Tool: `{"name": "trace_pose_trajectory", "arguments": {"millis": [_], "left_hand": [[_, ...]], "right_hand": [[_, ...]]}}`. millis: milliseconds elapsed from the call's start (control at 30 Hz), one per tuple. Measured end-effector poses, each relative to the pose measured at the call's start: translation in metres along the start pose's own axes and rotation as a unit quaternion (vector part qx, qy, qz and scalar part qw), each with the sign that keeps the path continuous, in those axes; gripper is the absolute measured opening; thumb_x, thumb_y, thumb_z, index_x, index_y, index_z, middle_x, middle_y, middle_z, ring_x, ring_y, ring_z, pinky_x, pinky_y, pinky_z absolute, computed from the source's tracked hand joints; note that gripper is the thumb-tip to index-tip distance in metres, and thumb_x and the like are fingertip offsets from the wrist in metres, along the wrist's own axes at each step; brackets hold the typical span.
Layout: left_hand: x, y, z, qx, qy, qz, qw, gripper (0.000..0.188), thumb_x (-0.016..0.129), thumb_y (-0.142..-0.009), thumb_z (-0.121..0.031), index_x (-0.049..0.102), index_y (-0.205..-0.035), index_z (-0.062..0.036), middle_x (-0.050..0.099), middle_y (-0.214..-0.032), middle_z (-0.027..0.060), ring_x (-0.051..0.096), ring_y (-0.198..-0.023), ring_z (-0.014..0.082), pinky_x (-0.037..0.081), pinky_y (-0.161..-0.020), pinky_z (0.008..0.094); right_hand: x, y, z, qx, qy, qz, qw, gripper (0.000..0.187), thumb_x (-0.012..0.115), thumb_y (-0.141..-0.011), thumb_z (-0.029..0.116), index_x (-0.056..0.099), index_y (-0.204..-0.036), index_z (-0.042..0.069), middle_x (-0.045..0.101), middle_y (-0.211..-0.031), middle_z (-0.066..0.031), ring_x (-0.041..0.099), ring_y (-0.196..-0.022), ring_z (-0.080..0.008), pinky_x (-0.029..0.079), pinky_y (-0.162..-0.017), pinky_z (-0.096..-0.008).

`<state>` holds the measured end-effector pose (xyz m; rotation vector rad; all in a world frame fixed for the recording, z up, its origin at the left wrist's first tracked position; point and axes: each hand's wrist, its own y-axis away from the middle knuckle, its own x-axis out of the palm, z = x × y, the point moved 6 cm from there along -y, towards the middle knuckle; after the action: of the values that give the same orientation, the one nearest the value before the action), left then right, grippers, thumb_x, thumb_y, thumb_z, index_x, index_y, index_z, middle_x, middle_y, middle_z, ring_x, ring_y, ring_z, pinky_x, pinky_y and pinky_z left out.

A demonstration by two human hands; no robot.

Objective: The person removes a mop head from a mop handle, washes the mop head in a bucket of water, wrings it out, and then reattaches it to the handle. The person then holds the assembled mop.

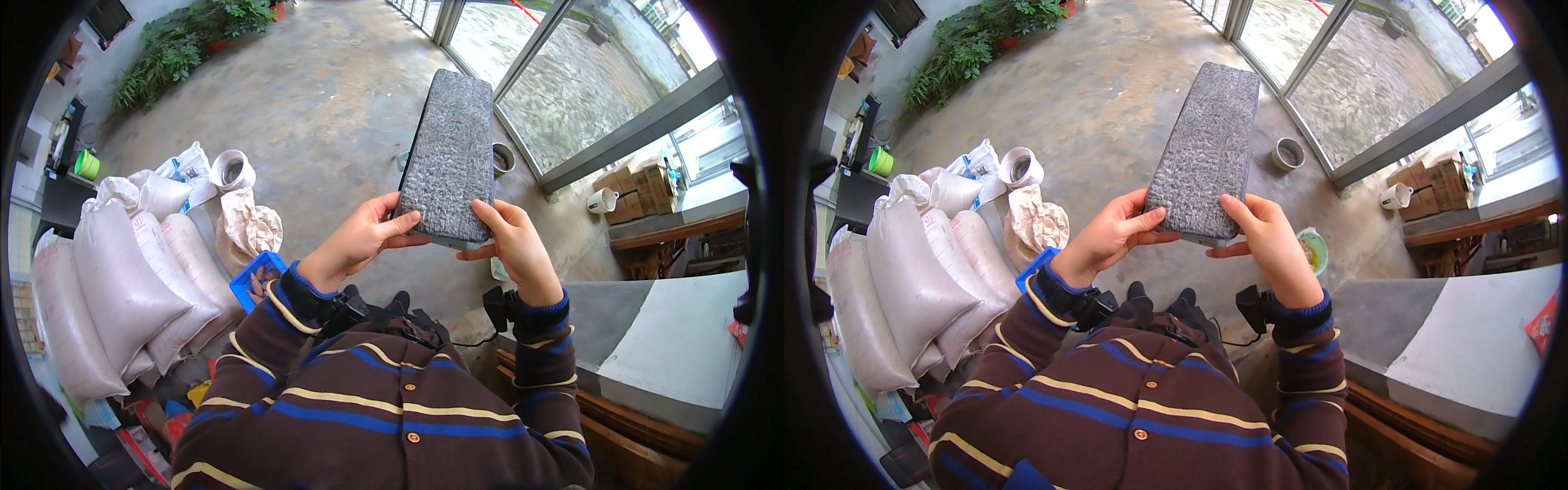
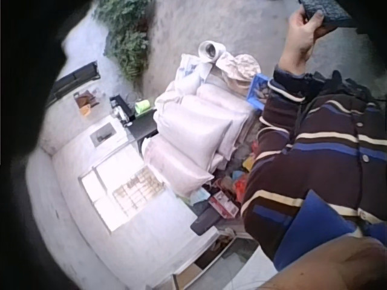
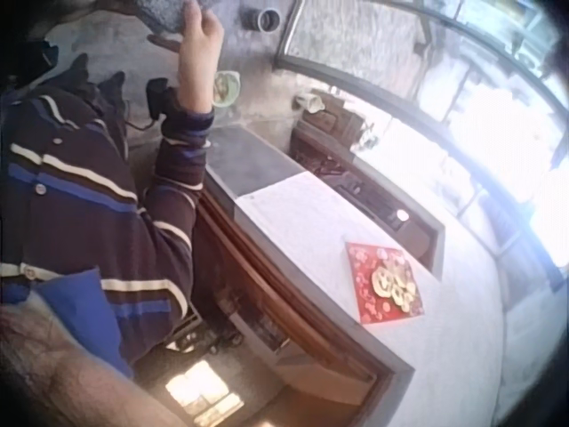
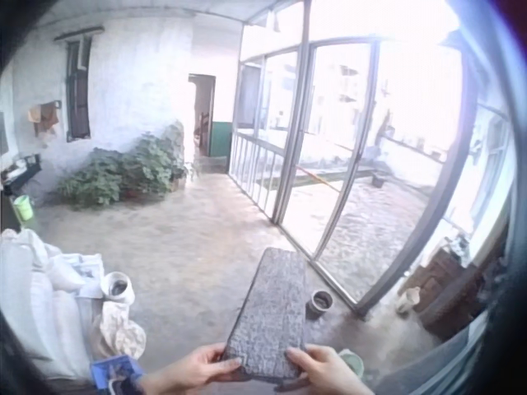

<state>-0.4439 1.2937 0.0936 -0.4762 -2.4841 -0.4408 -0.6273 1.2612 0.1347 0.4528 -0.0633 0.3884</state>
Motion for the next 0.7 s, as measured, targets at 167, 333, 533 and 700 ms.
{"name": "trace_pose_trajectory", "arguments": {"millis": [167, 333, 533, 700], "left_hand": [[0.001, -0.006, -0.004, 0.023, 0.0, -0.009, 1.0, 0.035, 0.053, -0.1, -0.015, 0.049, -0.131, 0.0, 0.059, -0.126, 0.008, 0.058, -0.116, 0.0191, 0.05, -0.101, 0.0417], [0.005, -0.012, -0.006, 0.042, 0.005, -0.005, 0.999, 0.034, 0.052, -0.101, -0.015, 0.049, -0.13, 0.0013, 0.06, -0.125, 0.0091, 0.059, -0.114, 0.0193, 0.051, -0.1, 0.0412], [0.006, -0.016, -0.014, 0.068, -0.004, -0.014, 0.998, 0.032, 0.051, -0.101, -0.016, 0.049, -0.127, 0.0034, 0.06, -0.123, 0.0106, 0.06, -0.112, 0.0204, 0.05, -0.101, 0.0401], [0.01, -0.017, -0.014, 0.076, 0.026, -0.032, 0.996, 0.032, 0.051, -0.1, -0.014, 0.048, -0.126, 0.0055, 0.06, -0.122, 0.0131, 0.061, -0.112, 0.0218, 0.05, -0.101, 0.0408]], "right_hand": [[-0.002, 0.001, 0.002, -0.002, -0.011, -0.01, 1.0, 0.032, 0.056, -0.099, 0.022, 0.059, -0.113, -0.006, 0.065, -0.106, -0.0094, 0.066, -0.093, -0.0177, 0.062, -0.074, -0.0391], [-0.008, 0.006, 0.006, -0.046, 0.0, -0.027, 0.999, 0.025, 0.059, -0.097, 0.018, 0.06, -0.106, -0.005, 0.064, -0.103, -0.0069, 0.064, -0.094, -0.0147, 0.062, -0.076, -0.0352], [-0.01, 0.001, 0.005, -0.081, 0.015, -0.09, 0.992, 0.025, 0.062, -0.095, 0.018, 0.063, -0.093, -0.008, 0.065, -0.098, -0.0093, 0.065, -0.087, -0.0146, 0.062, -0.074, -0.0335], [-0.013, 0.003, 0.007, -0.141, 0.01, -0.123, 0.982, 0.016, 0.065, -0.093, 0.011, 0.064, -0.088, -0.005, 0.065, -0.103, -0.0106, 0.066, -0.086, -0.0146, 0.062, -0.074, -0.0333]]}}
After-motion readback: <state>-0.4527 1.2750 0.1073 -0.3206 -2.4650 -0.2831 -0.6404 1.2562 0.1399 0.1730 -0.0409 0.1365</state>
